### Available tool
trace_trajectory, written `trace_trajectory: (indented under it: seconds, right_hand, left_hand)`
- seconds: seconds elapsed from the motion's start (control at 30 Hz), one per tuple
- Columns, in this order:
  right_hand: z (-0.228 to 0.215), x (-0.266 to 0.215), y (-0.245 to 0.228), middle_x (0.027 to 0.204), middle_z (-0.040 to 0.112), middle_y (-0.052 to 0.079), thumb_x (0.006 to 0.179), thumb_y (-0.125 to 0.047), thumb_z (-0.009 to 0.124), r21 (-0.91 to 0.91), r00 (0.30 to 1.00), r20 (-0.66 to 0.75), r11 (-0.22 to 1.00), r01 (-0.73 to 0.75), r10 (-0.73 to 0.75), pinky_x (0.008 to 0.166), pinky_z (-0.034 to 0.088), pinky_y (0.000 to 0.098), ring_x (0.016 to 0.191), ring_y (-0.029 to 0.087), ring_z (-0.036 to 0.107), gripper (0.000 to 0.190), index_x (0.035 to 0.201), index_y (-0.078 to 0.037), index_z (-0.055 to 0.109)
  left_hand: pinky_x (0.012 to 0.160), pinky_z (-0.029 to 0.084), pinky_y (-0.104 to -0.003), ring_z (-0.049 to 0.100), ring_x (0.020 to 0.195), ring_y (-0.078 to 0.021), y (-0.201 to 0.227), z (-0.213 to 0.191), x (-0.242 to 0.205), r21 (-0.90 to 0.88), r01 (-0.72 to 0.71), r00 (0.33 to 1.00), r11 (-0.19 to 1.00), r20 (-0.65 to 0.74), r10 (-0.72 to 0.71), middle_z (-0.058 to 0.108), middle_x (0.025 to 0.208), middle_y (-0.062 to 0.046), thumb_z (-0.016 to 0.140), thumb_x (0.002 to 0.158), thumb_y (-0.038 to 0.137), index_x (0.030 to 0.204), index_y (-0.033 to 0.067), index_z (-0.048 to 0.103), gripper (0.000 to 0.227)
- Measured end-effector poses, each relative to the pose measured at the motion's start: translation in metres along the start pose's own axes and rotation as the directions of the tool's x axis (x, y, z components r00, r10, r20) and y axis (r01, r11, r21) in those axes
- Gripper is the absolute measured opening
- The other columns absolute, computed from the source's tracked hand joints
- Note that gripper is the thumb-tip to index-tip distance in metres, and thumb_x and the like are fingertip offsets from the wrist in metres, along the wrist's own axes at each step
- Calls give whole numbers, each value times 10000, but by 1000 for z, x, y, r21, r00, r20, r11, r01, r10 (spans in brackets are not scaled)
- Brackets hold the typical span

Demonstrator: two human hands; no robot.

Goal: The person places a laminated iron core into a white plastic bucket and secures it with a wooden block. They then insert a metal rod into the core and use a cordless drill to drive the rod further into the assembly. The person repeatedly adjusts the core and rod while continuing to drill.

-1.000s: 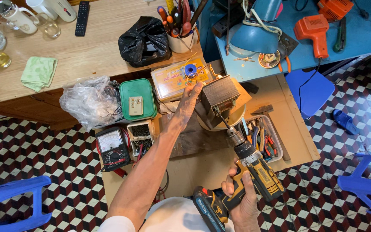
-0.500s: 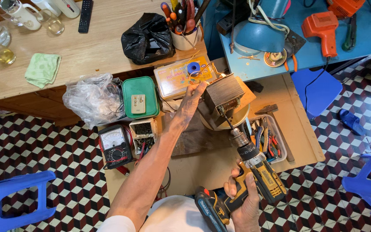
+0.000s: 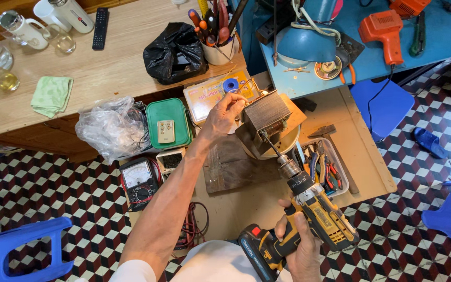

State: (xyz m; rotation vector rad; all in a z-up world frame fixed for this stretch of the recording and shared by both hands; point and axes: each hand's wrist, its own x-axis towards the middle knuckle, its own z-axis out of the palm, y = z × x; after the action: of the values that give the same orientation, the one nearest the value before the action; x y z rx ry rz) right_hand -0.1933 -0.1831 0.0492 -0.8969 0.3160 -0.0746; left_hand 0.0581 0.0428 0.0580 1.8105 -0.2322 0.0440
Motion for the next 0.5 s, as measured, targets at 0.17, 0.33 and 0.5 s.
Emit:
trace_trajectory:
  seconds: [0.17,0.33,0.5]
  right_hand:
    - [1,0,-2,1186,690,221,967,-204,626,-61,999,-45,998,-20,17,519,501,293,619,149,599,418,1319,10,554]
    - [2,2,-4,1147,689,205,957,-201,634,-6,997,-67,999,-46,45,492,512,288,614,149,606,397,1303,-19,563]
    - [-2,4,-3,1136,698,201,935,-214,657,-11,997,-61,998,-58,57,496,533,289,617,155,616,409,1284,-24,561]
  left_hand:
    - [723,452,-281,517,791,-99,12,-7,-3,29,101,992,994,76,-103,546,834,18,543,1062,317,1134,116,673,250]
    - [760,510,-303,605,830,-116,36,-11,-3,213,69,988,975,118,-96,646,884,-9,535,1069,327,1118,111,664,256]
    - [778,545,-350,689,883,-203,52,-12,-9,312,-32,996,949,88,4,713,969,-91,572,1012,289,1147,106,700,262]
